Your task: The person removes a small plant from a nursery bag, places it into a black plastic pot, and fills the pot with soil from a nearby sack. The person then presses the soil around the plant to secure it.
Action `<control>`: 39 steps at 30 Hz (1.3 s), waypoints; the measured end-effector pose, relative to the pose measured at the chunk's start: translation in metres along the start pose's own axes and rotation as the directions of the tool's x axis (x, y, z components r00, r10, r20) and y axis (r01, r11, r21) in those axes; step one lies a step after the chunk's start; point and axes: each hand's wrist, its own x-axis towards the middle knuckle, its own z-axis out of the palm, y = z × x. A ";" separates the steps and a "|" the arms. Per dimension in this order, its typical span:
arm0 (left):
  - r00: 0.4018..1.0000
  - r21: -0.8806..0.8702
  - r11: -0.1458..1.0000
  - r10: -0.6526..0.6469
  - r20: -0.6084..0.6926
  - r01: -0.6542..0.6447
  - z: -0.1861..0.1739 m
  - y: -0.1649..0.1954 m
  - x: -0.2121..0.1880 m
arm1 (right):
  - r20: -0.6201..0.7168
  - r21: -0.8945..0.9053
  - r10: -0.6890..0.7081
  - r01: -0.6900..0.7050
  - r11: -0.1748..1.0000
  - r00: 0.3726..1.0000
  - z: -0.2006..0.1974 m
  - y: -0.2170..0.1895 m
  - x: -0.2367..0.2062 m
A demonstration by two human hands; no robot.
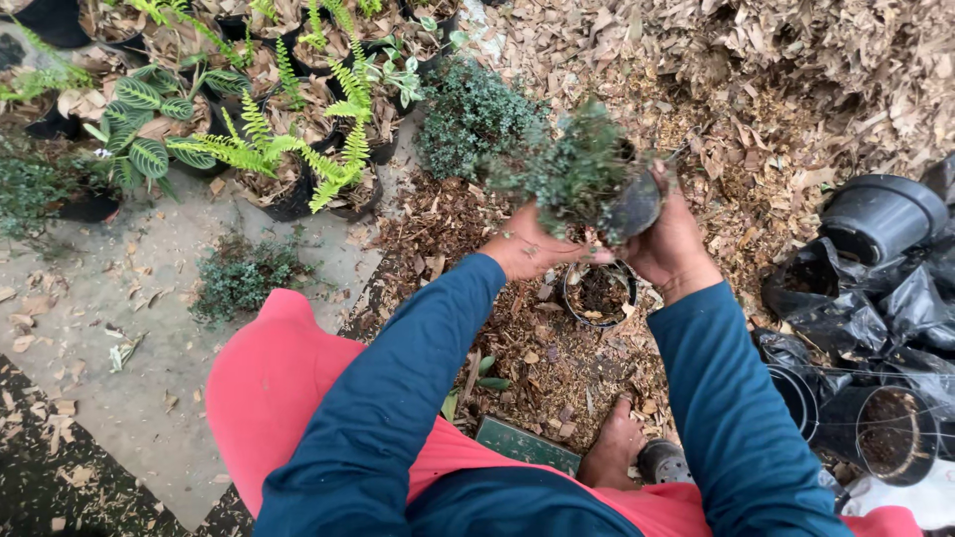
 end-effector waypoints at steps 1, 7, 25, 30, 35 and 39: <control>0.994 0.278 0.957 0.104 -0.040 -0.089 0.000 -0.003 0.000 | 0.003 -0.046 -0.035 0.035 0.998 0.999 0.001 0.001 0.000; 0.985 -0.171 0.984 0.011 -0.173 -0.041 -0.013 -0.033 0.019 | -0.115 -0.014 0.115 -0.118 0.993 0.987 -0.004 0.006 0.001; 0.961 0.274 0.929 0.271 -0.043 -0.250 -0.012 -0.008 0.018 | -0.040 -0.030 -0.017 0.016 0.999 0.999 0.027 -0.016 -0.021; 0.947 0.056 0.980 0.197 -0.253 -0.189 0.003 -0.014 0.018 | -0.118 -0.483 -0.150 0.075 0.872 0.982 0.063 -0.035 -0.025; 0.916 -0.642 0.653 0.282 -0.286 -0.402 0.017 -0.007 0.010 | 0.282 -0.912 -0.418 0.376 0.162 0.864 0.100 -0.041 -0.018; 0.908 -0.708 0.573 0.194 -0.371 -0.412 0.010 -0.002 0.004 | 0.266 -0.953 -0.372 0.300 0.036 0.889 0.120 -0.032 -0.012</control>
